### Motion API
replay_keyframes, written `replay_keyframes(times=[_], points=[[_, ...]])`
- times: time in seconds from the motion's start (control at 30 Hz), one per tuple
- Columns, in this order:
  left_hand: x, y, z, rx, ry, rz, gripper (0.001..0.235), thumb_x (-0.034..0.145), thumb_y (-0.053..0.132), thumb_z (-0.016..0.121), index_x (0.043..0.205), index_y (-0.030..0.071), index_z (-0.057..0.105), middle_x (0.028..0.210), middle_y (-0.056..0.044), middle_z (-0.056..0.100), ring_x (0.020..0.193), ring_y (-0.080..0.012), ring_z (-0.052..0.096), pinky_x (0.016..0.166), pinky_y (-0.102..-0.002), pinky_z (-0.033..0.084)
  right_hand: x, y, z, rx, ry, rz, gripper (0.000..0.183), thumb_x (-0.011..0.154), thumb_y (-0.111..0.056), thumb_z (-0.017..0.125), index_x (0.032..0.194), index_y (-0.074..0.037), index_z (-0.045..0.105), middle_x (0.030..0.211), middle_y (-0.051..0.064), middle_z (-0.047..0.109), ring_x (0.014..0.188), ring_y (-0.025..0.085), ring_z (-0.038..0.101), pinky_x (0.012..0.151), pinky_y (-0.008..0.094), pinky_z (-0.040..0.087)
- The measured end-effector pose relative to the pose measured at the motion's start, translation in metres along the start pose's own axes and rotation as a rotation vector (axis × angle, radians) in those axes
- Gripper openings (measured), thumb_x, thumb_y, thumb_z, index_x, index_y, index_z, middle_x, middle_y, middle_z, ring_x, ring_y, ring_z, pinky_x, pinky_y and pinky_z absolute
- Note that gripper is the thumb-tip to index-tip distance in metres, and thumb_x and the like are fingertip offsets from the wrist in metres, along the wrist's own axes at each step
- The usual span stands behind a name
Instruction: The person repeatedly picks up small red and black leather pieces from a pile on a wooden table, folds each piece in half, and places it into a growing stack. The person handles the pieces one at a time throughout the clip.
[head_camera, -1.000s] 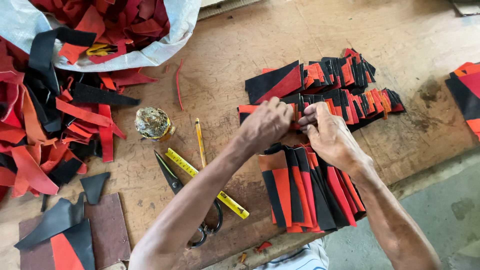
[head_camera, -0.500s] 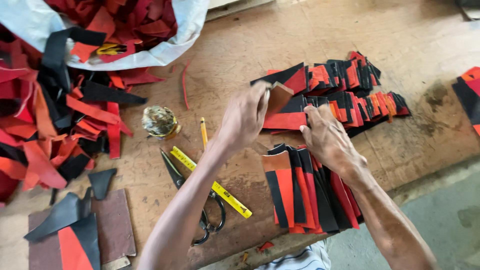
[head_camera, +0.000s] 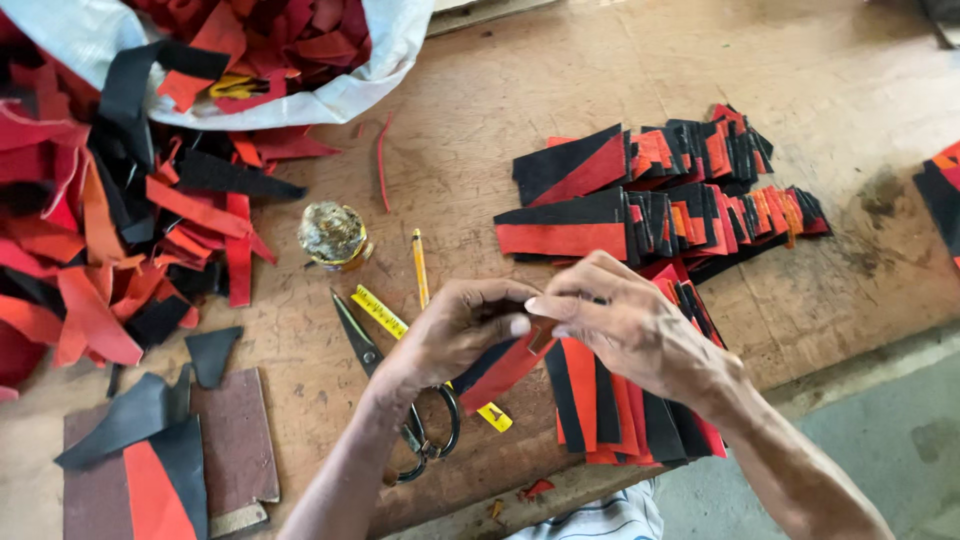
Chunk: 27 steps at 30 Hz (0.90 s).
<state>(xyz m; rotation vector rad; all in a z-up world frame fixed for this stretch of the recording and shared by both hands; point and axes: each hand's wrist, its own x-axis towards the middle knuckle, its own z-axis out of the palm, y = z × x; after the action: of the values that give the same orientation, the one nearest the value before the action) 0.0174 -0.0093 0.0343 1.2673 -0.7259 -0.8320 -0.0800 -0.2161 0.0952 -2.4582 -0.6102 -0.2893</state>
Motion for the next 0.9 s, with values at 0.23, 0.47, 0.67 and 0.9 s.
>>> replay_keyframes(times=[0.23, 0.47, 0.67, 0.9], points=[[-0.017, -0.012, -0.008, -0.173, -0.007, -0.158, 0.028, 0.097, 0.007, 0.066, 0.124, -0.002, 0.07, 0.113, -0.007, 0.075, 0.105, -0.0118, 0.068, 0.096, -0.028, 0.056, -0.007, 0.0, 0.018, -0.009, 0.052, -0.048, 0.025, 0.078, -0.002, 0.081, 0.101, -0.008, 0.072, 0.104, 0.005, 0.066, 0.096, 0.025, 0.063, 0.077, 0.034, 0.057], [-0.025, -0.014, -0.027, 0.137, 0.178, -0.133, 0.031, 0.096, 0.015, 0.066, 0.124, 0.002, 0.072, 0.106, -0.001, 0.077, 0.096, -0.0071, 0.067, 0.089, -0.025, 0.056, -0.016, -0.001, 0.01, 0.333, 0.182, 0.311, 0.02, 0.089, -0.002, 0.076, 0.104, -0.008, 0.063, 0.109, 0.004, 0.069, 0.101, 0.015, 0.074, 0.084, 0.031, 0.06], [-0.022, -0.028, -0.019, -0.039, 0.173, -0.173, 0.028, 0.089, 0.016, 0.08, 0.113, 0.002, 0.075, 0.097, 0.001, 0.075, 0.089, -0.0047, 0.066, 0.08, -0.025, 0.057, -0.014, 0.011, 0.015, 0.678, 0.081, 0.683, 0.029, 0.092, -0.003, 0.07, 0.12, -0.003, 0.063, 0.104, 0.008, 0.071, 0.091, 0.015, 0.073, 0.077, 0.03, 0.064], [-0.026, -0.034, -0.019, -0.076, 0.138, -0.167, 0.024, 0.09, 0.015, 0.079, 0.112, 0.004, 0.079, 0.094, 0.001, 0.076, 0.088, -0.0049, 0.065, 0.079, -0.025, 0.056, -0.003, 0.023, 0.032, 0.752, 0.047, 0.812, 0.026, 0.088, -0.003, 0.075, 0.112, -0.001, 0.066, 0.099, 0.01, 0.076, 0.09, 0.015, 0.074, 0.075, 0.033, 0.067]])
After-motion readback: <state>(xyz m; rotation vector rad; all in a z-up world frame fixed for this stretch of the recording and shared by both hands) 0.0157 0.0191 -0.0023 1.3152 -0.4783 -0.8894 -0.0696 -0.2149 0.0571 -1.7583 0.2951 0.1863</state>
